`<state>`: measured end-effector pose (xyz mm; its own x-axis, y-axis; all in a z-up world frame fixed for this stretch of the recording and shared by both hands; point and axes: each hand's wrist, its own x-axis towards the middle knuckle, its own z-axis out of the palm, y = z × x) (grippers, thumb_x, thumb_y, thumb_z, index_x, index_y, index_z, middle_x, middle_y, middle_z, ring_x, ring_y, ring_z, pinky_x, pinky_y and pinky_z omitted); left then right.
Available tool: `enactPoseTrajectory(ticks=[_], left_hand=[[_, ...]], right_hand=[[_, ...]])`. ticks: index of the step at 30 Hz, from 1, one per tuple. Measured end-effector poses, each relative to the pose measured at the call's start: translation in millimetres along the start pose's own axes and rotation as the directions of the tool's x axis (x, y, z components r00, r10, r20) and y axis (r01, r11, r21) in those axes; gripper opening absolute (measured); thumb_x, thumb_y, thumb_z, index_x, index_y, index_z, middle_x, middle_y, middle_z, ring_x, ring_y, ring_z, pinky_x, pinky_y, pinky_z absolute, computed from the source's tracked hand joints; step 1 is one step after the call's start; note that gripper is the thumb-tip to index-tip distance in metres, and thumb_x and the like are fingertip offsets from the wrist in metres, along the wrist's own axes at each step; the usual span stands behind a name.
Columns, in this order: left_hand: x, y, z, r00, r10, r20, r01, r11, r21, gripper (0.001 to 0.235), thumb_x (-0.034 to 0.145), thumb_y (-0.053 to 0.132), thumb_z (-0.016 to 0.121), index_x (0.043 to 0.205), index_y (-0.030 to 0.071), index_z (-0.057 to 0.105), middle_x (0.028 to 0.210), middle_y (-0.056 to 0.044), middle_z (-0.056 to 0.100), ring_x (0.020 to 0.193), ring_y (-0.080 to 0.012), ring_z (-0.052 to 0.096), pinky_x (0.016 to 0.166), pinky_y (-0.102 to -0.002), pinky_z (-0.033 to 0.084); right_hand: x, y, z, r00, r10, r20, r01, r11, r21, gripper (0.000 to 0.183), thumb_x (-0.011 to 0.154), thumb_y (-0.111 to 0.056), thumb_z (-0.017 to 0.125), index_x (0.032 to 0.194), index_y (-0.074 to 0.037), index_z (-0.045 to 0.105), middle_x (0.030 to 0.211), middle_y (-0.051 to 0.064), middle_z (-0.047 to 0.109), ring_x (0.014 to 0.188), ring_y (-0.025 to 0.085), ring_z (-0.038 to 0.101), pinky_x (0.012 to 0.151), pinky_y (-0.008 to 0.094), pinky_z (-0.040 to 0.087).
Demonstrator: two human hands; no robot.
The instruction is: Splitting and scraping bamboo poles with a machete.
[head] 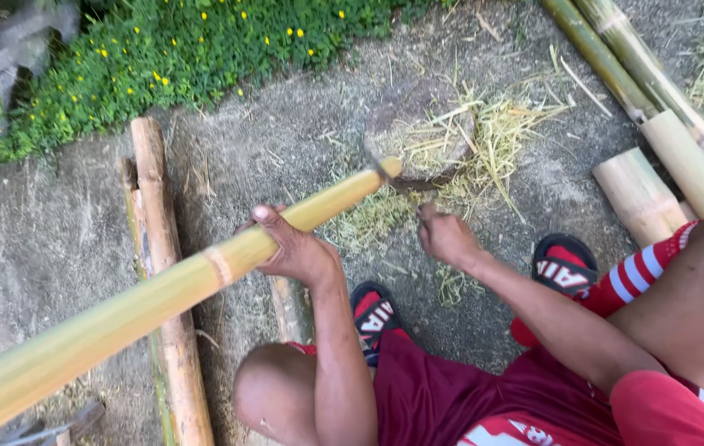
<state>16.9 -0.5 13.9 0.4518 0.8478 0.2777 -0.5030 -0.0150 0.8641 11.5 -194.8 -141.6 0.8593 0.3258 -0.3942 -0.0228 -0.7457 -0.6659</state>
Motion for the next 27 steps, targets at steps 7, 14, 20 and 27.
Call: enactPoseTrajectory(ticks=[7,14,20,27], left_hand=[[2.6,-4.5,-4.8,0.999,0.005,-0.035,-0.009,0.996,-0.094,0.04,0.092,0.028,0.079,0.106,0.007,0.047,0.095,-0.006,0.058,0.087,-0.0193,0.059,0.081,-0.038,0.059],[8.1,-8.8,-20.8,0.999,0.005,-0.044,-0.008,0.998,-0.062,0.042,0.092,0.03,0.08,0.104,0.007,0.047,0.096,-0.007,0.056,0.087,-0.0203,0.06,0.081,-0.039,0.058],[11.9,-13.5,-19.1,0.997,-0.029,-0.07,0.027,0.999,-0.035,0.043,0.091,0.03,0.079,0.106,0.007,0.046,0.096,-0.007,0.056,0.088,-0.0206,0.06,0.082,-0.038,0.059],[8.3,-16.1,-19.1,0.998,0.037,-0.045,-0.038,0.999,-0.019,0.042,0.093,0.029,0.08,0.107,0.005,0.048,0.098,-0.007,0.055,0.088,-0.0212,0.06,0.082,-0.038,0.059]], right_hand=[[5.8,14.3,-0.1,0.973,0.226,0.043,-0.229,0.969,0.095,0.023,0.097,-0.002,0.042,0.12,-0.003,0.043,0.061,0.014,0.062,0.045,0.019,0.064,0.035,0.031,0.058],[16.9,39.7,21.0,0.991,-0.075,-0.108,0.081,0.995,0.052,0.022,0.096,0.003,0.041,0.115,0.001,0.052,0.059,0.01,0.059,0.044,0.02,0.061,0.033,0.031,0.056],[15.9,35.5,31.7,0.97,-0.158,-0.186,0.154,0.987,-0.036,0.016,0.097,-0.004,0.049,0.109,0.001,0.058,0.067,0.014,0.063,0.051,0.024,0.064,0.044,0.035,0.059],[7.4,24.6,6.3,0.989,0.01,-0.145,-0.002,0.998,0.059,0.037,0.092,0.0,0.046,0.129,0.008,0.048,0.058,0.013,0.066,0.049,0.027,0.068,0.044,0.037,0.061]])
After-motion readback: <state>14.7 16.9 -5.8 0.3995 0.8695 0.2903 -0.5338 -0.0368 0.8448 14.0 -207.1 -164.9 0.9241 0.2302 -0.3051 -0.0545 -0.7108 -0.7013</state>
